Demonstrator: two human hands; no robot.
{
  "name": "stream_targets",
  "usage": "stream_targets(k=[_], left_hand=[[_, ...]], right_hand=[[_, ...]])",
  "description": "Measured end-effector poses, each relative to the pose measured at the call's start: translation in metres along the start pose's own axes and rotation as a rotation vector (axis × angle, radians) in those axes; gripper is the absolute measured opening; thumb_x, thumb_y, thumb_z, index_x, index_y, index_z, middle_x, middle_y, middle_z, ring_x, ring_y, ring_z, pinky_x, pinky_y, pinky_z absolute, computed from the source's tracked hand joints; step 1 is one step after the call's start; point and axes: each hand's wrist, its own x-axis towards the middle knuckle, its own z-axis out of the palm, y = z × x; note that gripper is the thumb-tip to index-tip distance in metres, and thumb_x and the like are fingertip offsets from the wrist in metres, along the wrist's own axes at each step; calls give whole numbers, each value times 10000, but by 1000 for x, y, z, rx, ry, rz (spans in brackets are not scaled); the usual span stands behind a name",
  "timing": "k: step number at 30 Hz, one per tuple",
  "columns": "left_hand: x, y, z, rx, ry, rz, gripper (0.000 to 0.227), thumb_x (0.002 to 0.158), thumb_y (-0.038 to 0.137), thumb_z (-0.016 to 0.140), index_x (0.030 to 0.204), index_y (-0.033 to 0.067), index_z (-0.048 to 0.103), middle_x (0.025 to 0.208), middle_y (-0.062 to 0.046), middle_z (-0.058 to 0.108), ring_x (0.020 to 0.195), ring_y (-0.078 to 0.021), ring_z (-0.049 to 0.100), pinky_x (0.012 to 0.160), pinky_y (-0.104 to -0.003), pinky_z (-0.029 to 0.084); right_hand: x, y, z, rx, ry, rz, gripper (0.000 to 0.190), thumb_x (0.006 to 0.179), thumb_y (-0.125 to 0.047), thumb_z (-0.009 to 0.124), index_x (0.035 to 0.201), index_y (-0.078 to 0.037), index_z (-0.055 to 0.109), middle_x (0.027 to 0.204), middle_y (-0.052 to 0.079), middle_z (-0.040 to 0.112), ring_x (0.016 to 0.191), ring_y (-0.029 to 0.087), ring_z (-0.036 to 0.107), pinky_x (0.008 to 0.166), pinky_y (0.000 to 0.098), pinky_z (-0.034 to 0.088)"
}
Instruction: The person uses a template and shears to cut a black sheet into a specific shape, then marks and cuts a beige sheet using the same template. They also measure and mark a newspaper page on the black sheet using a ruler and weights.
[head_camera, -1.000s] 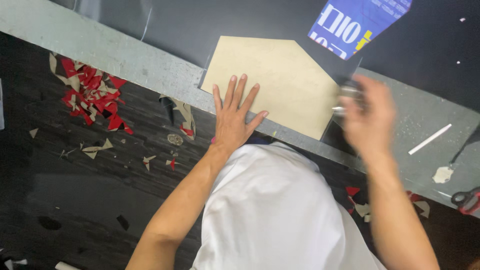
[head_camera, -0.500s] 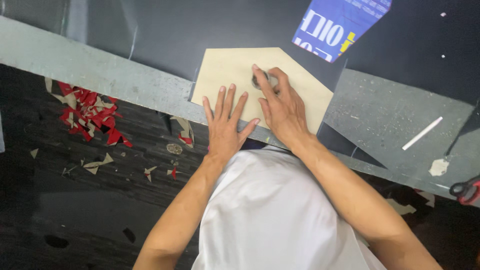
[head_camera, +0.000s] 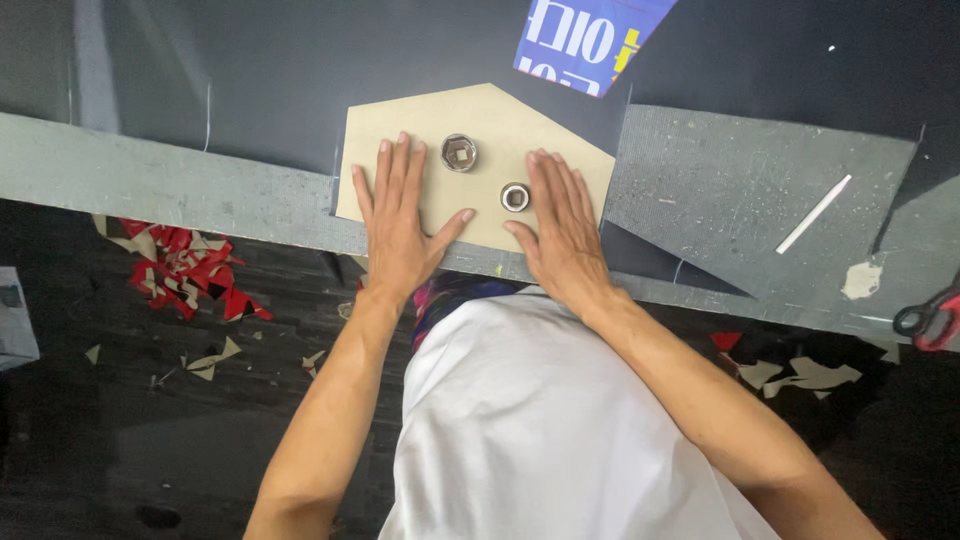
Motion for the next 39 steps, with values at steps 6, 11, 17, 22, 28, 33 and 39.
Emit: stream_targets(k=[6,11,17,22,28,33,39], left_hand=[[4,-1,6,45,-55,-19,948,908,513,784,1596,30,346,1692,-183,248,1591,-368,134,1261,-626,-21],[3,-1,10,58,-69,-43,952,899,513,784,1592,29,347,1695,-182,241,1591,-366,122,1257,-631,-29],[4,0,14,39,-46,-42,962,898,508,786,1598,21,342,1696,-197,232,1593,-377,108,1251,-639,-45],[5,1,14,36,-52,-52,951,903,509,784,1596,32,340,1698,-198,228,1593,-381,100,1248,-641,-54],[6,0,13,34,-58,-46,960,907,517,778,1602,31,327,1697,-199,221,1588,-389,93,1245,-643,-60],[5,-1,13,36,-46,-38,958,906,511,785,1597,34,324,1693,-199,227,1586,-387,107,1250,-642,-40],[20,-4,13,-18,-38,54,964,906,489,805,1600,21,325,1682,-184,285,1592,-354,179,1279,-621,13]], right_hand=[[-6,17,9,-54,-17,11,783,1052,-288,616,1626,-5,165,1680,200,275,1588,336,198,1311,498,128],[-3,23,7,-53,-61,35,790,1037,-308,604,1619,-1,166,1678,171,285,1577,316,204,1301,479,131],[-1,25,6,-60,-45,50,799,1038,-324,598,1621,0,160,1684,166,271,1582,310,194,1302,473,125],[1,24,4,-53,-56,76,809,1033,-336,602,1618,2,157,1685,170,252,1580,316,180,1296,476,116],[-5,35,-7,33,2,124,735,1052,-292,595,1629,-36,217,1698,178,255,1591,339,175,1301,500,119],[-34,67,-53,86,391,344,490,1090,-64,618,1556,-66,468,1540,176,490,1444,313,468,1218,456,382],[-33,57,-64,258,279,375,309,1000,-18,703,1299,-83,659,1229,92,670,1015,186,683,825,323,564]])
